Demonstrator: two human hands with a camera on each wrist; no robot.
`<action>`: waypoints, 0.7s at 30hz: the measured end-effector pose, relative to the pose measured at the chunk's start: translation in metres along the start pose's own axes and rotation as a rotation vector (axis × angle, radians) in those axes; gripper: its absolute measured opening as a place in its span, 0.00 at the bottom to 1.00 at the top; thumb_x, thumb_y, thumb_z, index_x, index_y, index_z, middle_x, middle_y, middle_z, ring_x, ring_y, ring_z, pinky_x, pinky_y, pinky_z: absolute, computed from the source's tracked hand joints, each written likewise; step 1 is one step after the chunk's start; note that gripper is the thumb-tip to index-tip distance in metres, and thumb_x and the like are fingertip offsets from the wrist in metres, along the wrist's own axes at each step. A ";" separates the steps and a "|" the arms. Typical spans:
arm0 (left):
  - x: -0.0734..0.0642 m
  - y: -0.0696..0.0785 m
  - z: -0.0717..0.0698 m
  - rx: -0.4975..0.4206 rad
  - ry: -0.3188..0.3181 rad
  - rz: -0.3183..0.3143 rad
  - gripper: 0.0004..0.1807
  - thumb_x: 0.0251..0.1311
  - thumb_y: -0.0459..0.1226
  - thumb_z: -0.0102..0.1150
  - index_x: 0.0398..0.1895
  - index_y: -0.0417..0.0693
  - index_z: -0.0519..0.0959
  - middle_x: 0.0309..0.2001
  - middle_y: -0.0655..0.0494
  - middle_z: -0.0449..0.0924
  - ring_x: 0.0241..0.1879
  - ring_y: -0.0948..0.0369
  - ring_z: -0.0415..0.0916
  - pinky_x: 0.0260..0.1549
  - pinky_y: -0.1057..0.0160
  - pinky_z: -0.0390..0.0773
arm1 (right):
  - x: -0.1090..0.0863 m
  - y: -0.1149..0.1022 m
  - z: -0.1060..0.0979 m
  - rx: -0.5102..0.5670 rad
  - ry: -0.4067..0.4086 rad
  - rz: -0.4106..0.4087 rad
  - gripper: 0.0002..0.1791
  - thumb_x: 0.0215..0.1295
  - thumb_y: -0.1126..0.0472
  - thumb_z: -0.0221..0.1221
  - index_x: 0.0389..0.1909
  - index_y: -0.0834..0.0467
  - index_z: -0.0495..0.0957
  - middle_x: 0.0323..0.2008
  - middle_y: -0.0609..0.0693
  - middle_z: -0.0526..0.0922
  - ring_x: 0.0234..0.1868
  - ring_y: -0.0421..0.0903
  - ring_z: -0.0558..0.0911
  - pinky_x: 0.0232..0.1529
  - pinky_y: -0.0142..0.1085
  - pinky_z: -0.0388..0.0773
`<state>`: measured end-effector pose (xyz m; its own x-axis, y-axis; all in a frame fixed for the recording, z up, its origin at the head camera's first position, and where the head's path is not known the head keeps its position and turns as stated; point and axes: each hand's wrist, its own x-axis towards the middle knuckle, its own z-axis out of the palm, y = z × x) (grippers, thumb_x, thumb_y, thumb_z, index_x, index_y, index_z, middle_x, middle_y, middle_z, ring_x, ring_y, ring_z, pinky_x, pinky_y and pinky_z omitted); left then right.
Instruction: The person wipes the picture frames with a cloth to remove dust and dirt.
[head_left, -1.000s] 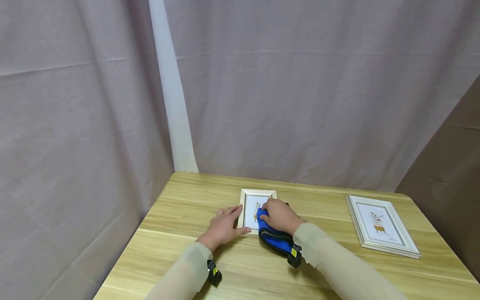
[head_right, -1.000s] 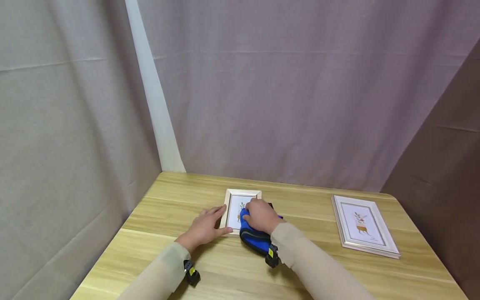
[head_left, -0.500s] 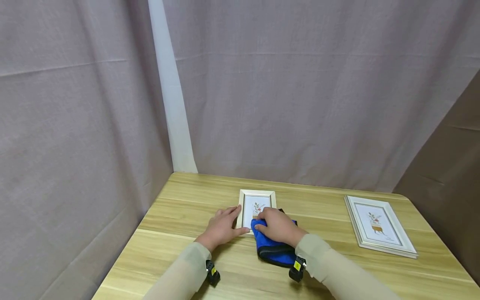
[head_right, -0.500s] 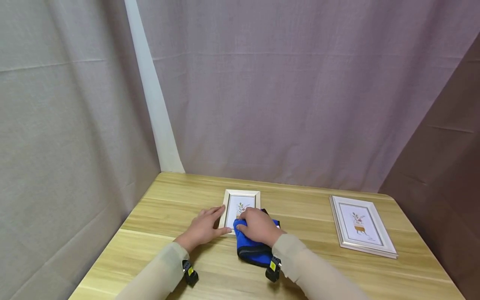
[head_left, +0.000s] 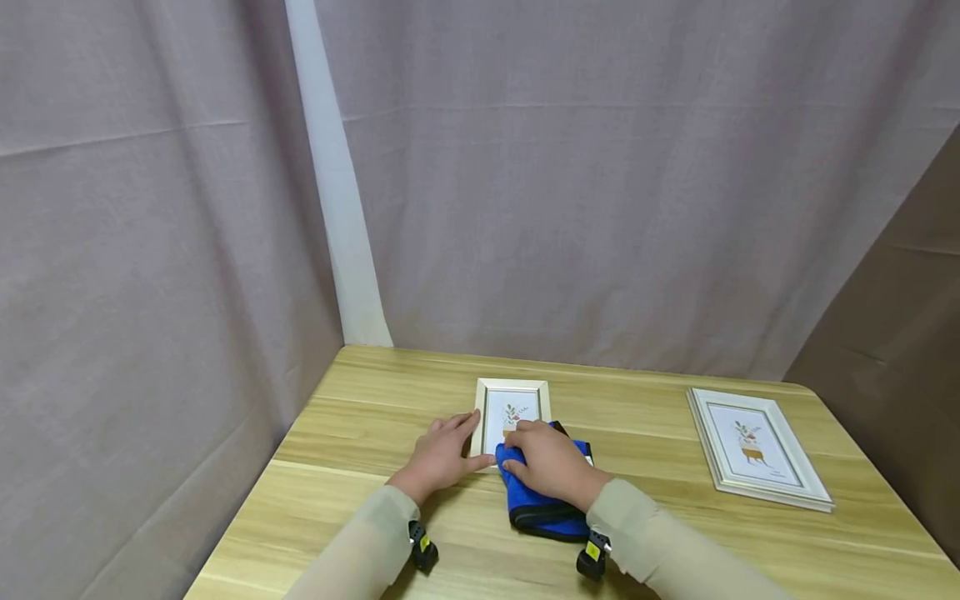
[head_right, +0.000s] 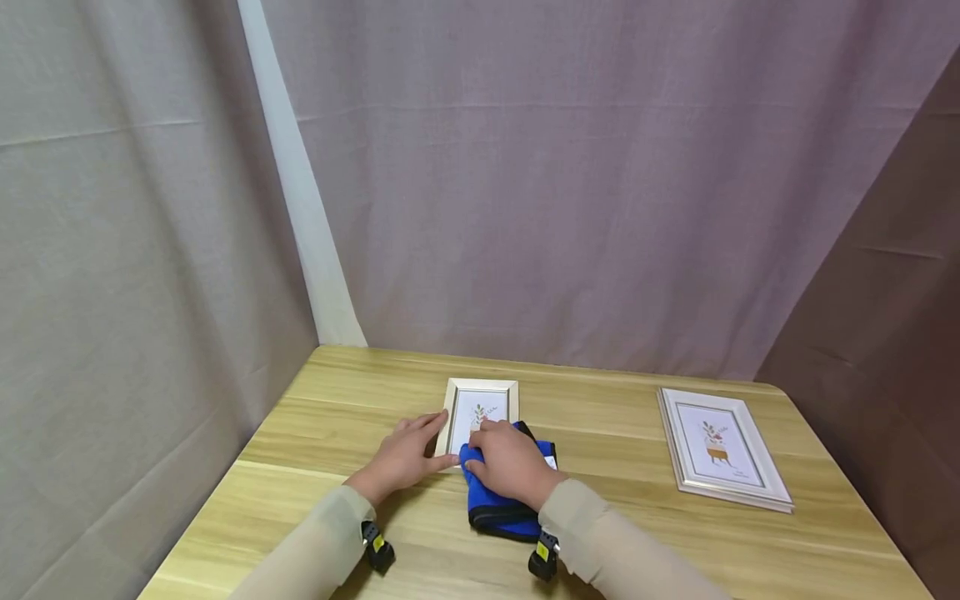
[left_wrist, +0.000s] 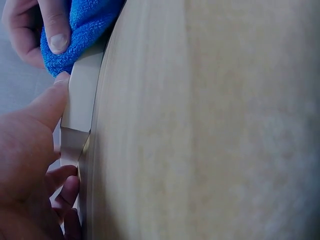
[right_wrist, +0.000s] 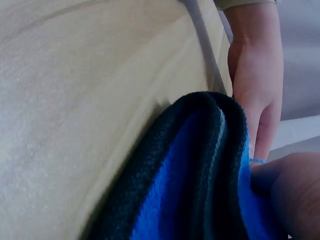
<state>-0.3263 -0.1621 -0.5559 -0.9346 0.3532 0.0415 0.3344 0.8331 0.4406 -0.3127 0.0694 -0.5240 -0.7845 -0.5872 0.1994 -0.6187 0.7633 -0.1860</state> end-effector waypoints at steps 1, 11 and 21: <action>0.000 0.000 0.000 -0.001 0.001 0.002 0.51 0.71 0.67 0.64 0.88 0.52 0.62 0.82 0.46 0.66 0.74 0.42 0.66 0.64 0.34 0.75 | 0.000 -0.001 0.000 -0.010 -0.001 0.001 0.13 0.73 0.51 0.73 0.48 0.56 0.90 0.44 0.49 0.87 0.46 0.51 0.87 0.51 0.49 0.87; 0.001 -0.001 0.000 0.002 -0.003 0.006 0.51 0.72 0.67 0.64 0.89 0.53 0.62 0.83 0.46 0.66 0.75 0.41 0.66 0.65 0.34 0.74 | -0.004 -0.008 -0.002 -0.089 -0.018 0.027 0.15 0.74 0.51 0.73 0.52 0.58 0.90 0.47 0.52 0.87 0.49 0.56 0.87 0.55 0.51 0.86; 0.001 0.000 0.002 -0.014 0.019 0.005 0.52 0.70 0.66 0.66 0.88 0.51 0.63 0.82 0.46 0.67 0.71 0.42 0.69 0.64 0.34 0.75 | -0.018 0.004 -0.008 -0.103 0.004 0.023 0.11 0.73 0.54 0.74 0.44 0.57 0.90 0.37 0.48 0.82 0.40 0.50 0.83 0.50 0.49 0.86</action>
<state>-0.3268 -0.1607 -0.5575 -0.9352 0.3488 0.0608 0.3373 0.8256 0.4524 -0.3009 0.0850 -0.5205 -0.7980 -0.5684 0.2003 -0.5927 0.8003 -0.0903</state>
